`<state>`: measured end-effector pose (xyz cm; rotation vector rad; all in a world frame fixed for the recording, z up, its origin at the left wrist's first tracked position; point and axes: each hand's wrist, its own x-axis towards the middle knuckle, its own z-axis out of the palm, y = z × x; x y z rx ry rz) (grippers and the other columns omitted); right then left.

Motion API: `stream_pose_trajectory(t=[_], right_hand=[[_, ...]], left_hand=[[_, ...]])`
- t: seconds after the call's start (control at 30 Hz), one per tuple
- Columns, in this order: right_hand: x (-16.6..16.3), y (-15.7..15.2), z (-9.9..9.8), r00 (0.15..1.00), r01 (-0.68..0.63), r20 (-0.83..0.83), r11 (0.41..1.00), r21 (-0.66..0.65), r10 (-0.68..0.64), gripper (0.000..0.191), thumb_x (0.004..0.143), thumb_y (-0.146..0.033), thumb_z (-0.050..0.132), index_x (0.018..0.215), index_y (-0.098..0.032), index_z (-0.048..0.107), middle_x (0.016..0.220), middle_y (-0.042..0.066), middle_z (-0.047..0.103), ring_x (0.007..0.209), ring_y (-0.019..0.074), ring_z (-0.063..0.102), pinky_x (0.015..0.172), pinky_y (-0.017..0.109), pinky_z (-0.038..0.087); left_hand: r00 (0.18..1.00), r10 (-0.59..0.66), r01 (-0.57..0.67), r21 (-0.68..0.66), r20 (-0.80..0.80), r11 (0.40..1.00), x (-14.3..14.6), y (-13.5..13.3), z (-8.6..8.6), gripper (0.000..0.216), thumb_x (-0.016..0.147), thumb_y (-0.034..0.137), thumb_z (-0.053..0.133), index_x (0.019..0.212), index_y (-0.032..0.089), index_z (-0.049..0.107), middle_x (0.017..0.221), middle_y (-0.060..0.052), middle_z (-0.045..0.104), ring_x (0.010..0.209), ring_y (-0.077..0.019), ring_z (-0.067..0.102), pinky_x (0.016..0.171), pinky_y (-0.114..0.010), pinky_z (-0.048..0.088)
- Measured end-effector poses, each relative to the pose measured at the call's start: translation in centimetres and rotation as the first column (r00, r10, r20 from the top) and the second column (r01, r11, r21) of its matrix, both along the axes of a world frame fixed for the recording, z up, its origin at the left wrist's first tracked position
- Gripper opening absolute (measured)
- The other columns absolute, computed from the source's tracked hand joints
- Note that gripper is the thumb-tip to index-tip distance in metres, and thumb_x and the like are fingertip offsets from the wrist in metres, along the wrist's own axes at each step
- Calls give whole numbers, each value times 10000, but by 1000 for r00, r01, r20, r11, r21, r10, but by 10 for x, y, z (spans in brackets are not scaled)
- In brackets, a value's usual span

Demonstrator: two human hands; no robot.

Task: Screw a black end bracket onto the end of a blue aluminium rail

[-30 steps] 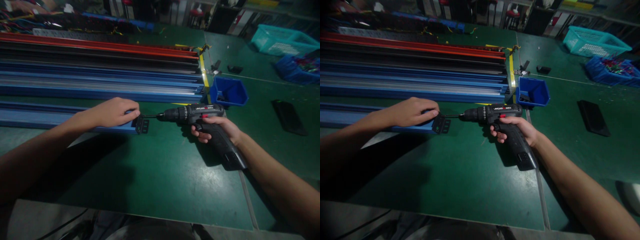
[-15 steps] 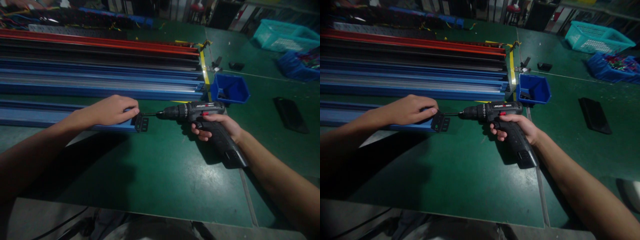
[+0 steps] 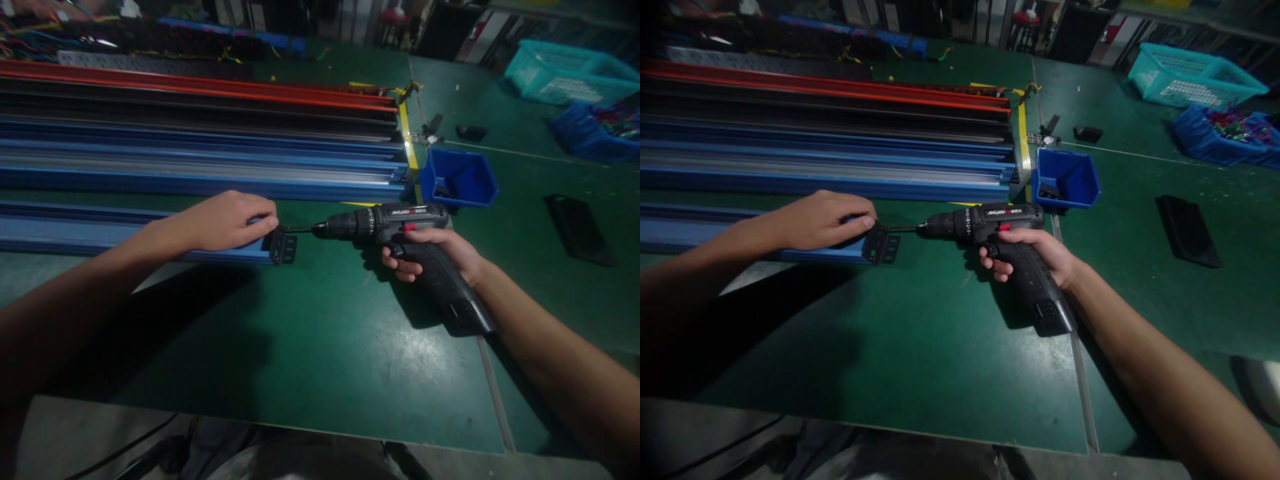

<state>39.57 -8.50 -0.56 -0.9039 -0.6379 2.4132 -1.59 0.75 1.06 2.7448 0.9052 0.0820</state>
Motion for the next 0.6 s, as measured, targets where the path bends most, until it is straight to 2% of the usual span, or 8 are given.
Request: stream_pose_trajectory(t=[0.1, 0.6], right_hand=[[0, 0, -1, 1000, -3, -24, 1000, -8, 3, 307, 1039, -305, 630, 1159, -27, 678, 980, 151, 731, 644, 118, 567, 701, 261, 594], [0, 1, -1, 1000, -2, 26, 1000, 16, 1, 265, 1006, -323, 670, 1131, -90, 692, 969, 117, 730, 630, 137, 548, 662, 308, 562]], left_hand=[[1000, -4, 4, 5, 0, 1000, 0, 0, 0, 470, 1099, 497, 358, 880, 203, 652, 844, -69, 709, 744, -219, 633, 729, -331, 424], [1000, 4, -4, 5, 7, 1000, 1, 0, 1, 480, 1083, 509, 359, 863, 200, 654, 837, -77, 718, 730, -222, 640, 719, -334, 439]])
